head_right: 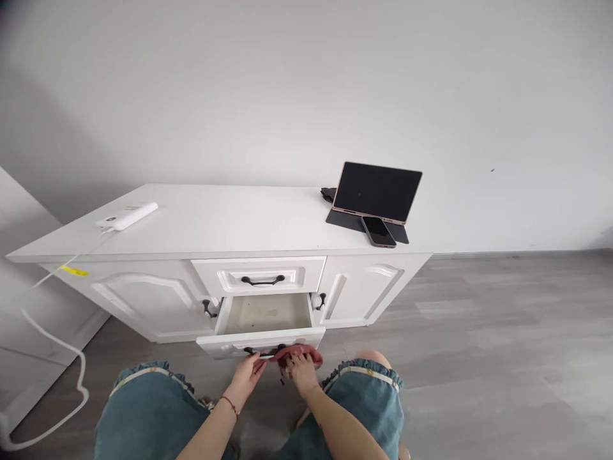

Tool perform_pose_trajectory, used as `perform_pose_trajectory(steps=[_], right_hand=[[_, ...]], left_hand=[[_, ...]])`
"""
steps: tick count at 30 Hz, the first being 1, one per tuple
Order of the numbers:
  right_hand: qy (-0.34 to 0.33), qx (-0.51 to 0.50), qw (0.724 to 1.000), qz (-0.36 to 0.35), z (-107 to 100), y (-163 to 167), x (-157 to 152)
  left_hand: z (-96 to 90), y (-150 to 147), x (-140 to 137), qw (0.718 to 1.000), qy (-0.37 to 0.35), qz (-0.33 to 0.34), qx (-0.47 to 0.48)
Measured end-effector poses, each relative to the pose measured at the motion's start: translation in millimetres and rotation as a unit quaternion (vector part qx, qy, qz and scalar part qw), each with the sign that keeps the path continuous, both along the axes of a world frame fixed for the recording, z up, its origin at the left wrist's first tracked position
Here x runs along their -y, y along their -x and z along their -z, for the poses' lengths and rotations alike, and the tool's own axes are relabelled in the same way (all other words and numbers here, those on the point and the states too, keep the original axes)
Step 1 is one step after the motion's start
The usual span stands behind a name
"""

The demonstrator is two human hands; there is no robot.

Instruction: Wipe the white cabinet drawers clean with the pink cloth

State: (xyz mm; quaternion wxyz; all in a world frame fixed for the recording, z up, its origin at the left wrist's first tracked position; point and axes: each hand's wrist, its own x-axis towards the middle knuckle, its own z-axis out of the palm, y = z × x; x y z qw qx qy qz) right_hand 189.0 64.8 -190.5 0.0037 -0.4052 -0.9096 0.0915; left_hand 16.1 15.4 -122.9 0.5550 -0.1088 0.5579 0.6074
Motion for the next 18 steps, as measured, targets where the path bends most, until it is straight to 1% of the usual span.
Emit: perform_pose_trajectory(steps=[3, 5, 8, 10, 13, 18], right_hand=[[-0.038, -0.023, 0.997, 0.062, -6, -16, 2], [-0.098, -0.063, 0.987, 0.111, -9, -22, 5], [-0.196, -0.14, 0.958, 0.156, -17, -26, 8], [-0.227, -0.187, 0.943, 0.154, -24, -25, 7], [-0.233, -0.24, 0.936, 0.111, -33, -16, 6], [-0.222, -0.293, 0.928, 0.064, -40, 23, 12]], left_hand=[[4.1, 2, 0, 1.0, -0.009, 0.001, 0.01], [6.6, 5, 1, 1.0, -0.017, 0.006, 0.017], [10.2, 8, 3, 0.999, -0.026, 0.011, 0.026], [12.0, 8, 3, 0.999, -0.029, 0.012, 0.031], [13.8, 8, 3, 0.999, -0.032, 0.013, 0.035], [17.6, 7, 4, 0.999, -0.03, 0.015, 0.037]])
